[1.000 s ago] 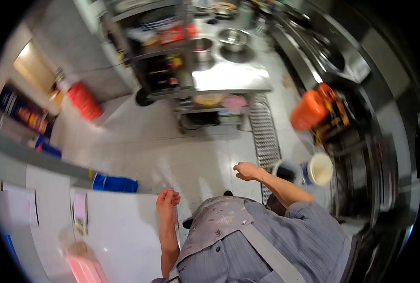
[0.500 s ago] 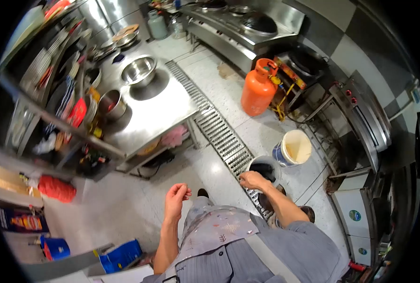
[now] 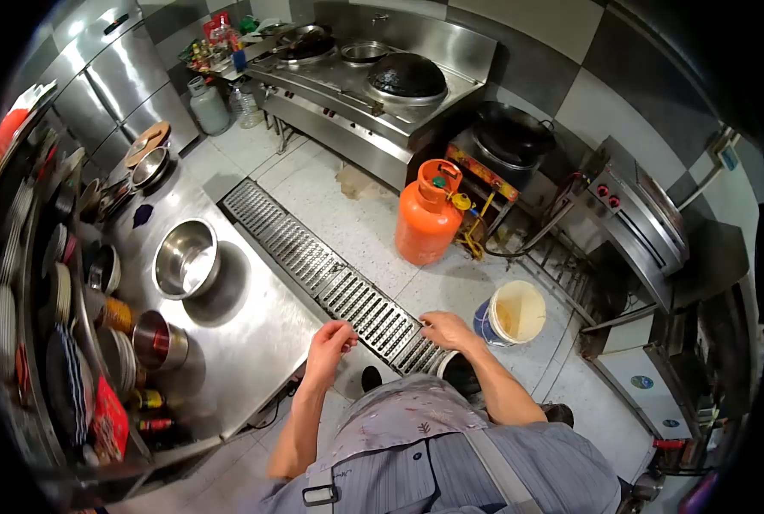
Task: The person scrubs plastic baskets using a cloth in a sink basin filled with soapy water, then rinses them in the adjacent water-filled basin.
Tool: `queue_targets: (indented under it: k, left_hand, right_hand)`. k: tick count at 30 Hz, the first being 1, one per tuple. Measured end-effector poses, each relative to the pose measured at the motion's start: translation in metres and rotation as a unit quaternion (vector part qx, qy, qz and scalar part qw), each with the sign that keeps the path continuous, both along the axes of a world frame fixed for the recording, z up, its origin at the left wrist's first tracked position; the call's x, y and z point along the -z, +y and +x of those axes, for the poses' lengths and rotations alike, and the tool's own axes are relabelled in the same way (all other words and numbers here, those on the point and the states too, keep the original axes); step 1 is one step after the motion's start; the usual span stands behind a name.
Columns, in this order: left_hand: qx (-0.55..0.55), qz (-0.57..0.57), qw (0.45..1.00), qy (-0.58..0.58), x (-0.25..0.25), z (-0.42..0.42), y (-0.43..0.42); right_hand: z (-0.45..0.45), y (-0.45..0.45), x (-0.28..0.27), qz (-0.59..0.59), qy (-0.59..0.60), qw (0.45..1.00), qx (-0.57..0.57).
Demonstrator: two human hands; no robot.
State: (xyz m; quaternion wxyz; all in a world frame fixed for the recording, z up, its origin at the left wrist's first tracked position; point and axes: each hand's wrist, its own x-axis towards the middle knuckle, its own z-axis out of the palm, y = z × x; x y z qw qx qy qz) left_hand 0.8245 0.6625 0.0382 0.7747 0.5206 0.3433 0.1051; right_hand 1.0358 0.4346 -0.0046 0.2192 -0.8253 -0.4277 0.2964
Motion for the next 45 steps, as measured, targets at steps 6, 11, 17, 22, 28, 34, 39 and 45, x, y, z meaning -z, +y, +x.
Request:
queue_targets:
  k: [6,11,17,22,28,34,39,45]
  left_hand:
    - [0.112,-0.008,0.994,-0.01,0.003,0.119,0.045]
    - [0.056,-0.043,0.997,0.031,0.024,0.205,0.085]
    - [-0.027,-0.007,0.998,0.051,0.017,0.301,0.142]
    - [-0.082,0.025,0.995,0.049,-0.005,0.354,0.194]
    - [-0.197,0.004,0.976,0.094,0.004,0.373,0.274]
    - [-0.198,-0.012,0.976,0.087,0.045,0.425,0.426]
    - [-0.11,0.087,0.985,0.096,0.012,0.499,0.583]
    - [-0.057,0.13,0.988,0.067,-0.038,0.565,0.734]
  right_hand:
    - [0.103,-0.01,0.011,0.001,-0.018,0.995,0.101]
    - [0.209,0.042,0.046,-0.051,0.015,0.991,0.121]
    - [0.346,0.194,0.011,-0.014,-0.022,0.997,-0.079]
    - [0.416,0.328,0.0,0.07,0.047,0.984,-0.156]
    - [0.434,0.459,0.017,0.027,0.162,0.958,-0.237]
    - [0.488,0.59,0.04,-0.01,0.168,0.95,-0.262]
    - [0.558,0.707,0.003,-0.022,0.072,0.978,-0.194]
    - [0.589,0.838,-0.016,0.113,0.095,0.986,-0.078]
